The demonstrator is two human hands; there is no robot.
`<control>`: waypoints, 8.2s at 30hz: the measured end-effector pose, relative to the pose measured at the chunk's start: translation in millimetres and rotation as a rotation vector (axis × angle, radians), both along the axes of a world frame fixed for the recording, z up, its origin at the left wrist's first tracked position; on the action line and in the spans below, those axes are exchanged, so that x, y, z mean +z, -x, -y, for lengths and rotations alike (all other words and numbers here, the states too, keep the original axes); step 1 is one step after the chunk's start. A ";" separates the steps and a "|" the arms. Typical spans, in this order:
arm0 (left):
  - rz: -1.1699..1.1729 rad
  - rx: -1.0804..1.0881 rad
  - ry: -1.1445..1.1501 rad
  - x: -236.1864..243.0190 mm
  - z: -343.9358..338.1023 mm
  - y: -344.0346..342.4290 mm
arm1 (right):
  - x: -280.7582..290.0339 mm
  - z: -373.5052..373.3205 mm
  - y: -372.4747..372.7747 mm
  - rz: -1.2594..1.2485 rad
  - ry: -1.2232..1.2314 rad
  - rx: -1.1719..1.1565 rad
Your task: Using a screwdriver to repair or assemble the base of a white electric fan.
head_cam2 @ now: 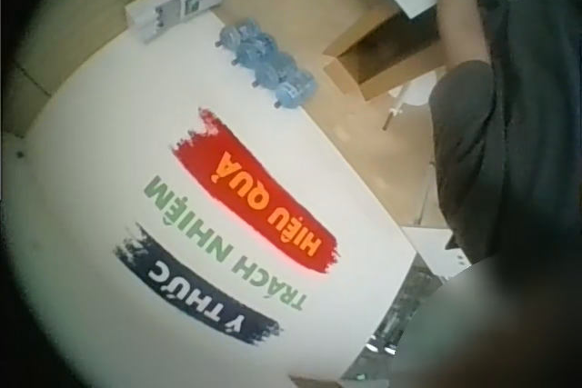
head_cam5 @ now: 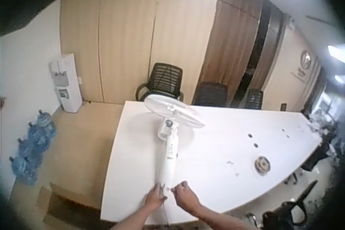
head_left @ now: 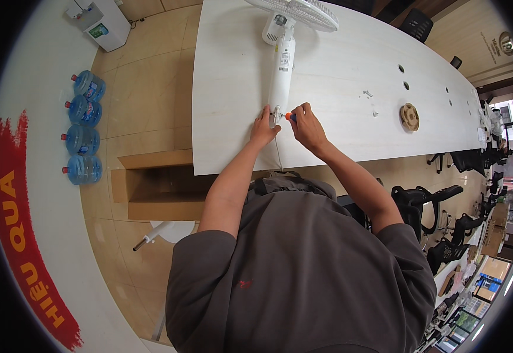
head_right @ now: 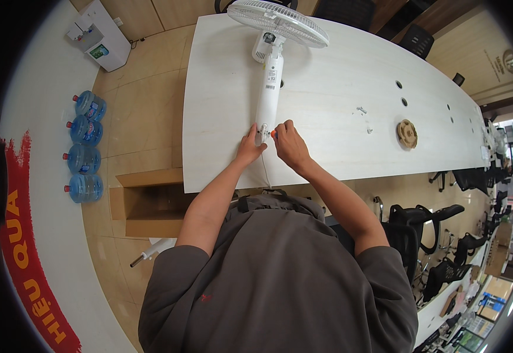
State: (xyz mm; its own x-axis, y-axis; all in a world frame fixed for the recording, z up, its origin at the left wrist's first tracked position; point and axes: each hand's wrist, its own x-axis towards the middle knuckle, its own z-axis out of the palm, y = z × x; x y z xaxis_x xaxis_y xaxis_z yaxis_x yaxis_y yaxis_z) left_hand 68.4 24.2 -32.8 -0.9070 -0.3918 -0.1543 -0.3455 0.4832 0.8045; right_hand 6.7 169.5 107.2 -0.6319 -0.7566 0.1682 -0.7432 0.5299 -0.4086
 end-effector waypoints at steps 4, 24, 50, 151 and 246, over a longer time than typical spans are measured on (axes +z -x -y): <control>0.020 -0.010 -0.017 6.7 0.2 0.7 | 1.7 3.6 -5.2 -0.003 -0.045 -0.032; 0.020 -0.030 -0.003 -3.4 -3.8 3.5 | 14.4 16.8 2.4 -0.065 -0.360 0.026; -0.027 -0.017 0.022 -2.0 -3.1 4.9 | -5.9 8.4 11.7 -0.010 -0.234 0.074; -0.024 0.050 -0.055 -15.0 -3.4 6.9 | -5.7 16.3 23.1 0.208 -0.053 -0.295; -0.073 0.504 -1.067 -4.6 -4.1 23.6 | 8.7 11.0 15.7 0.054 -0.285 -0.202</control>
